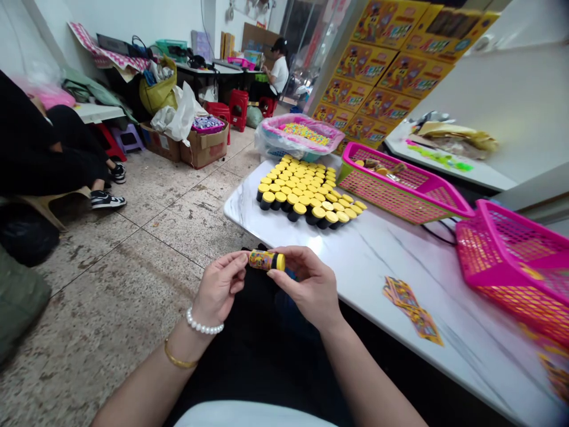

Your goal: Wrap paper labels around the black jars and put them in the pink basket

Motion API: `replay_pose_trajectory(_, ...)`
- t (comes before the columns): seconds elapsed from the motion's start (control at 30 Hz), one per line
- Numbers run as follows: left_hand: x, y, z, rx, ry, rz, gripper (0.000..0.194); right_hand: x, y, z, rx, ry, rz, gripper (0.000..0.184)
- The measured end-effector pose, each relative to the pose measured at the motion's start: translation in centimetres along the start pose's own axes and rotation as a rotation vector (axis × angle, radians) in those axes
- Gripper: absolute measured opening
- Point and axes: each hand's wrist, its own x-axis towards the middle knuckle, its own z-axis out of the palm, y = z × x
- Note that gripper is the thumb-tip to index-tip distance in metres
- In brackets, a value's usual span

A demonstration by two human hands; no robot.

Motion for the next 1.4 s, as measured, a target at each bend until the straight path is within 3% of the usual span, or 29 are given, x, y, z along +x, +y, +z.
replay_pose_trajectory(0.07,-0.4,-0.1,-0.2,0.074,-0.041,0.034,0.047,-0.2,0.1,-0.5,-0.007,-0.006,-0.027,0.029)
replay_pose_trajectory(0.13,-0.5,-0.3,-0.5,0.154,-0.172,-0.021,0.053,-0.5,0.1,-0.9,-0.046,-0.066,-0.067,0.03)
replay_pose_trajectory(0.23,-0.1,-0.8,-0.6,0.244,-0.307,-0.089,0.049,-0.9,-0.1,-1.4,-0.146,-0.127,-0.128,0.033)
replay_pose_trajectory(0.43,1.9,-3.1,1.3,0.347,-0.4,-0.017,0.042,-2.0,0.9,-2.9,-0.311,-0.024,-0.174,0.029)
replay_pose_trajectory(0.57,2.9,-4.7,1.7,0.36,-0.42,-0.168,0.051,-2.8,2.2,-4.1,-0.429,-0.024,-0.241,0.03)
replay_pose_trajectory(0.63,2.5,-5.1,1.7,0.362,-0.392,-0.253,0.049,-3.4,2.2,-4.7,-0.466,-0.04,-0.298,0.032)
replay_pose_trajectory(0.7,1.5,-4.8,2.3,0.39,-0.376,-0.252,0.046,-4.1,1.3,-5.6,-0.484,-0.038,-0.347,0.039)
replay_pose_trajectory(0.77,0.3,-3.7,4.1,0.46,-0.423,-0.116,0.039,-4.6,-0.5,-6.8,-0.505,-0.014,-0.38,0.047)
replay_pose_trajectory(0.87,-0.2,-1.6,9.0,0.535,-0.629,0.129,0.023,-4.0,-3.3,-9.2,-0.578,0.116,-0.419,0.056)
replay_pose_trajectory(0.97,1.2,-1.0,14.0,0.467,-0.784,0.244,0.016,-1.9,-4.2,-11.4,-0.595,0.333,-0.456,0.045)
replay_pose_trajectory(1.03,2.6,-1.8,15.9,0.396,-0.814,0.272,0.016,-0.5,-3.6,-12.5,-0.501,0.405,-0.414,0.031)
replay_pose_trajectory(1.1,3.8,-3.2,16.0,0.411,-0.743,0.257,0.023,0.3,-2.5,-13.2,-0.394,0.372,-0.3,0.024)
replay_pose_trajectory(1.17,4.7,-4.6,14.9,0.44,-0.692,0.17,0.041,0.3,-1.3,-13.5,-0.381,0.312,-0.219,0.025)
replay_pose_trajectory(1.23,5.2,-5.4,13.3,0.485,-0.673,0.126,0.044,-0.2,-0.4,-13.4,-0.44,0.269,-0.213,0.027)
replay_pose_trajectory(1.4,5.5,-4.6,11.6,0.594,-0.583,0.187,0.041,-0.7,-0.1,-12.3,-0.488,0.197,-0.202,0.03)
